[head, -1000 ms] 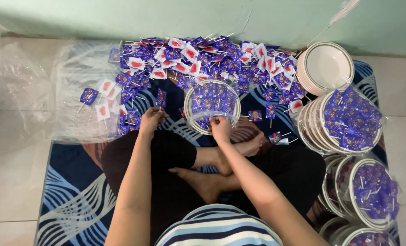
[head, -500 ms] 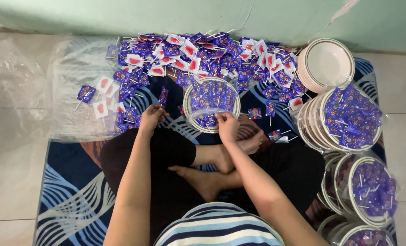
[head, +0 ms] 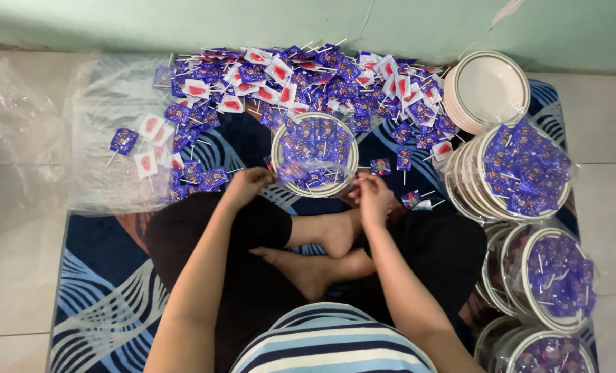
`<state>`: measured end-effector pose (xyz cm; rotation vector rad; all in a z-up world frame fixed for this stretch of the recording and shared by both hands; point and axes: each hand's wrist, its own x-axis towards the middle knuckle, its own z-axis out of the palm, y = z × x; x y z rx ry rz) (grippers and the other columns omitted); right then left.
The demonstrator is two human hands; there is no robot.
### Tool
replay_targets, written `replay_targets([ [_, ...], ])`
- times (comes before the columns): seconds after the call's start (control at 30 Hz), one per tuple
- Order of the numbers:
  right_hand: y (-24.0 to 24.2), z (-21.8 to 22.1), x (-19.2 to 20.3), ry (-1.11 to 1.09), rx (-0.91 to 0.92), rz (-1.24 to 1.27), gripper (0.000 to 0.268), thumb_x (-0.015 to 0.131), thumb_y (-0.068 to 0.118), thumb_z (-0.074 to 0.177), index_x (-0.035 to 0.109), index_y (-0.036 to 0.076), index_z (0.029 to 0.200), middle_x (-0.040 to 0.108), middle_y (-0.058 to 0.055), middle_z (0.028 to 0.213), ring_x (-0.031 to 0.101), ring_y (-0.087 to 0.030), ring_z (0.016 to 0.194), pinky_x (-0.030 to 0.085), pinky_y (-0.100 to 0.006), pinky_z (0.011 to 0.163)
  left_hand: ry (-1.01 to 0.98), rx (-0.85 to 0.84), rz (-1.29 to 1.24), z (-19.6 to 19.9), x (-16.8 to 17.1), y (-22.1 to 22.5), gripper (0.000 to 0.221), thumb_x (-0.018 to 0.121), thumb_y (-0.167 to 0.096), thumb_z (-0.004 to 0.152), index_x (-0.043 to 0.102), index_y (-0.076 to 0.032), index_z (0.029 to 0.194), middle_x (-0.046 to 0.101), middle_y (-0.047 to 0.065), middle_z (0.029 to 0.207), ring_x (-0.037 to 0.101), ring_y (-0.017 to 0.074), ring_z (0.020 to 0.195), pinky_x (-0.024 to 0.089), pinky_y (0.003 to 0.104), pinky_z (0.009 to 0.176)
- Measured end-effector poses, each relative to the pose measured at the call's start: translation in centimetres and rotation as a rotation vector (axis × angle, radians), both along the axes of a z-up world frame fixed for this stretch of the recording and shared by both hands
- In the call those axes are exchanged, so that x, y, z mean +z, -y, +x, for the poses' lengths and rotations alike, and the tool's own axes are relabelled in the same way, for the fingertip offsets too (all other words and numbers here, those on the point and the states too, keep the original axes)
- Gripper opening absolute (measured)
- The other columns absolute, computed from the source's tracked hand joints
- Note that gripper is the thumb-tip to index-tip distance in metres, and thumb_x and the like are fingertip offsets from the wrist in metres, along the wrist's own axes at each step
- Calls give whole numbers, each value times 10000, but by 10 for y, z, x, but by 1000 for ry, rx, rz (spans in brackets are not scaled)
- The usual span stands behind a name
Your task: A person sits on a floor mat, manually arranging small condiment packets onto paper plates and then stacking the prepared plates.
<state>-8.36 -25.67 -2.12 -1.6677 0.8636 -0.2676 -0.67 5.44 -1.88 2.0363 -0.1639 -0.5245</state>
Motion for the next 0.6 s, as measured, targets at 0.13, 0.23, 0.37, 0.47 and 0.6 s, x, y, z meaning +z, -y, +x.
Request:
replay_targets([
  [0.13, 57, -5, -11, 133, -89, 118, 159, 613, 92, 899, 715, 84, 1021, 747, -86, 802, 669, -137, 498, 470, -176, 371, 271, -154, 204, -19, -7, 43, 182, 687, -253, 924, 767, -132, 1035, 766, 169, 881, 717, 458, 837, 562, 548, 782],
  [0.23, 82, -10, -2, 181, -121, 96, 140, 618, 110, 894, 714, 99, 995, 746, -93, 812, 681, -134, 515, 466, -175, 365, 412, -174, 439, -34, -27, 69, 180, 616, -365, 970, 741, -254, 1037, 765, 28, 877, 754, 338, 796, 607, 471, 775],
  [0.37, 91, -24, 11, 163, -162, 86, 135, 620, 96, 893, 710, 83, 992, 733, -86, 793, 667, -132, 508, 459, -179, 379, 451, -71, 539, -42, -51, 96, 194, 546, -370, 995, 708, -265, 1019, 733, 0, 802, 755, 318, 730, 618, 451, 701],
  [0.47, 100, -34, 0, 143, -145, 86, 133, 617, 92, 900, 714, 83, 990, 729, -93, 790, 669, -135, 515, 459, -182, 381, 434, 37, 532, -41, -46, 113, 191, 524, -342, 1007, 677, -227, 1003, 726, 61, 776, 750, 371, 718, 619, 493, 673],
  [0.6, 108, -36, -11, 138, -121, 100, 141, 608, 82, 909, 714, 76, 1002, 724, -101, 787, 666, -139, 528, 460, -179, 394, 441, 158, 565, -38, -36, 132, 157, 506, -335, 1024, 587, -202, 1006, 722, 96, 770, 749, 389, 704, 619, 518, 654],
])
